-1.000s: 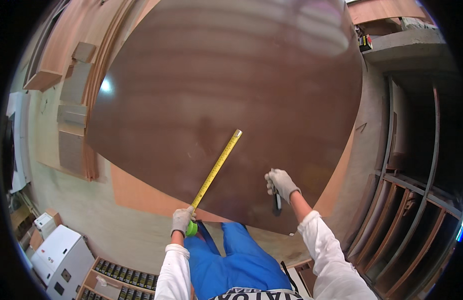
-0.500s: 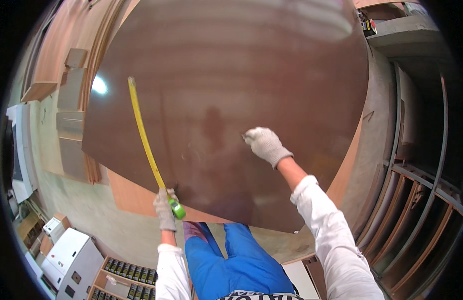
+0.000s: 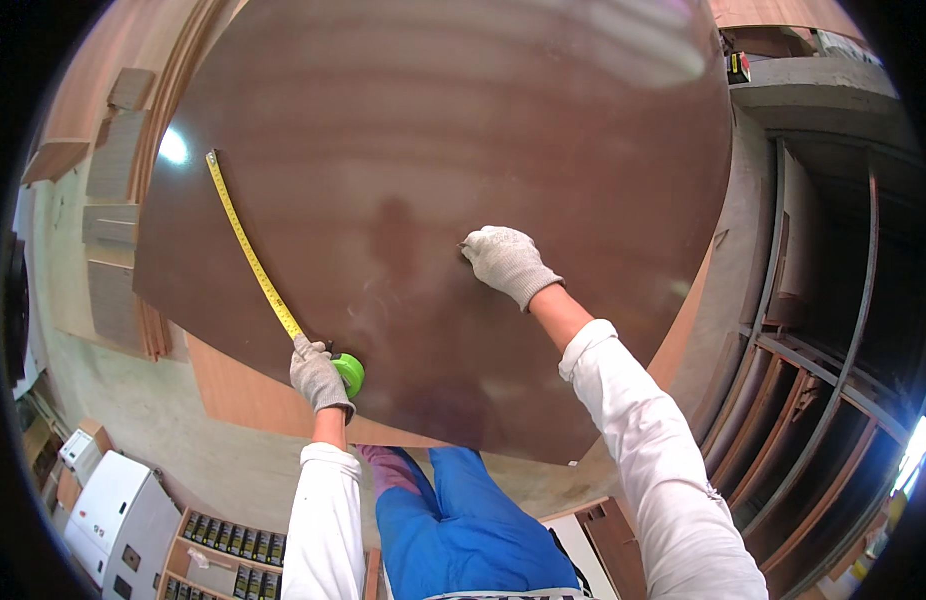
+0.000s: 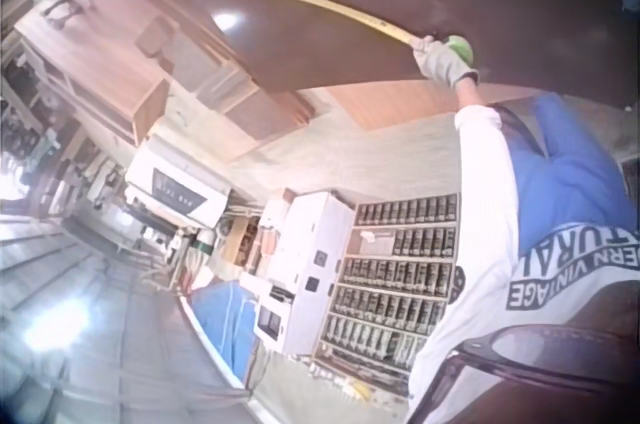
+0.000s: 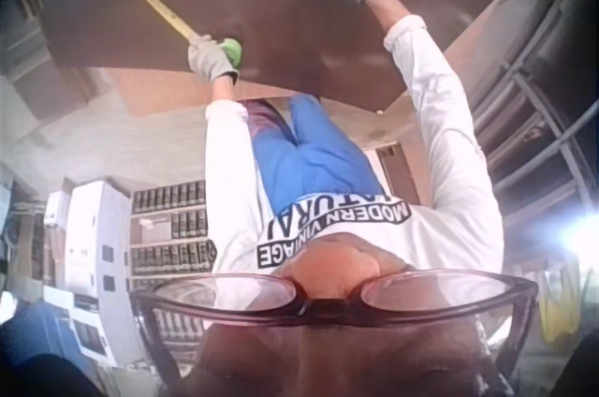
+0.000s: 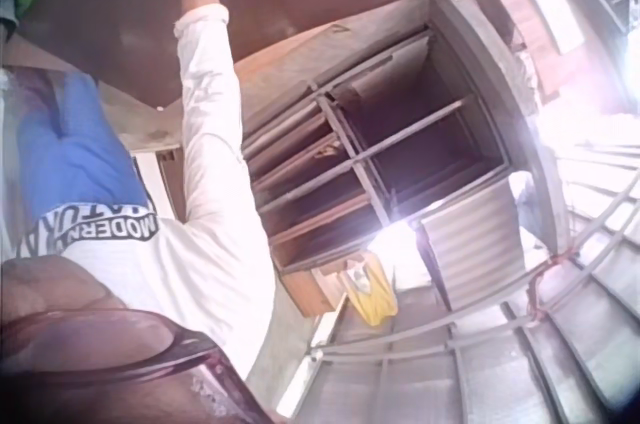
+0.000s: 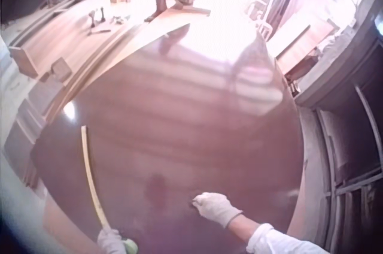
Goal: The person measures a large brown laminate sheet using a tape measure and a pencil, then uses a wooden board as a straight edge to cut a line across the sheet with a utility knife.
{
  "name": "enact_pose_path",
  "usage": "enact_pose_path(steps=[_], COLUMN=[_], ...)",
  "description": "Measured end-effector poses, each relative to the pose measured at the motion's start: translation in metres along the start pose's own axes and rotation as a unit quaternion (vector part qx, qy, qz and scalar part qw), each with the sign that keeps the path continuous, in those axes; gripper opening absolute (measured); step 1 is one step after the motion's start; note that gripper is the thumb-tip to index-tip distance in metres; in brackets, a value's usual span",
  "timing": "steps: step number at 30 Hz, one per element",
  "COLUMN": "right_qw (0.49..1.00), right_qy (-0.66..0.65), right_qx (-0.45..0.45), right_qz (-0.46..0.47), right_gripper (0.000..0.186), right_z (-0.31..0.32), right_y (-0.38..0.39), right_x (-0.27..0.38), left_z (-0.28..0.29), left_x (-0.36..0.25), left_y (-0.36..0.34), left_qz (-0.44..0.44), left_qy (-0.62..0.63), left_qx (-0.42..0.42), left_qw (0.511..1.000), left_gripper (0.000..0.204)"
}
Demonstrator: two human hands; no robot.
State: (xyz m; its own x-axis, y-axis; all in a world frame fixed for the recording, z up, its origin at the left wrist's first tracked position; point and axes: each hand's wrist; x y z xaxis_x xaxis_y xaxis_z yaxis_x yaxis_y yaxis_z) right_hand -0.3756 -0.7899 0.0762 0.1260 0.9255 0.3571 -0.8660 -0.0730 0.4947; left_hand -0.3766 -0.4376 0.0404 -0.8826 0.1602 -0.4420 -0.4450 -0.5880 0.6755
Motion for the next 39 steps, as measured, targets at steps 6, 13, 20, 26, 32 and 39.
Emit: enact_pose_path(steps=[6, 13, 20, 26, 32, 39], right_qw=[0.994, 0.996, 0.990, 0.941, 0.968, 0.950], right_qy=[0.038, 0.024, 0.040, 0.228, 0.215, -0.115], right_qx=[0.103, 0.090, 0.129, 0.242, -0.131, -0.220], right_qz=[-0.005, -0.012, -0.043, 0.053, -0.026, -0.187], right_gripper=[0.032, 0.032, 0.028, 0.020, 0.014, 0.027], right_z=[0.013, 0.017, 0.026, 0.054, 0.049, -0.027], right_y=[-0.018, -0.018, -0.024, -0.044, -0.048, 0.014], right_x=[0.002, 0.005, 0.013, 0.042, 0.009, 0.030], left_z=[0.001, 0.000, 0.001, 0.006, 0.002, 0.003], left_x=[-0.003, -0.004, -0.004, -0.005, -0.010, -0.004], left_y=[0.000, -0.002, 0.000, -0.001, 0.003, -0.004], left_qz=[0.006, 0.004, -0.004, -0.004, -0.006, -0.015], left_qy=[-0.017, -0.015, -0.042, -0.034, -0.026, -0.039], left_qx=[0.001, 0.005, -0.004, 0.000, 0.008, 0.006], left_qw=[1.000, 1.000, 0.999, 0.999, 1.000, 0.999], left_gripper=[0.058, 0.059, 0.059, 0.058, 0.058, 0.058])
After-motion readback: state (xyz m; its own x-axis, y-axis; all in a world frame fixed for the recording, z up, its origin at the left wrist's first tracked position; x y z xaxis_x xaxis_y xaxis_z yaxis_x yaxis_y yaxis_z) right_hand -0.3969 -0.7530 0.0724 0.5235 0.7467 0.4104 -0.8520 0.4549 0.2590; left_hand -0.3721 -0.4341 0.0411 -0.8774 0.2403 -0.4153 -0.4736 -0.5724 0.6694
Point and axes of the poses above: each hand's wrist, its own y-axis away from the middle knuckle, its own z-axis out of the back of the hand, x = y × z, and after that the axes turned 10 degrees about z, right-handed
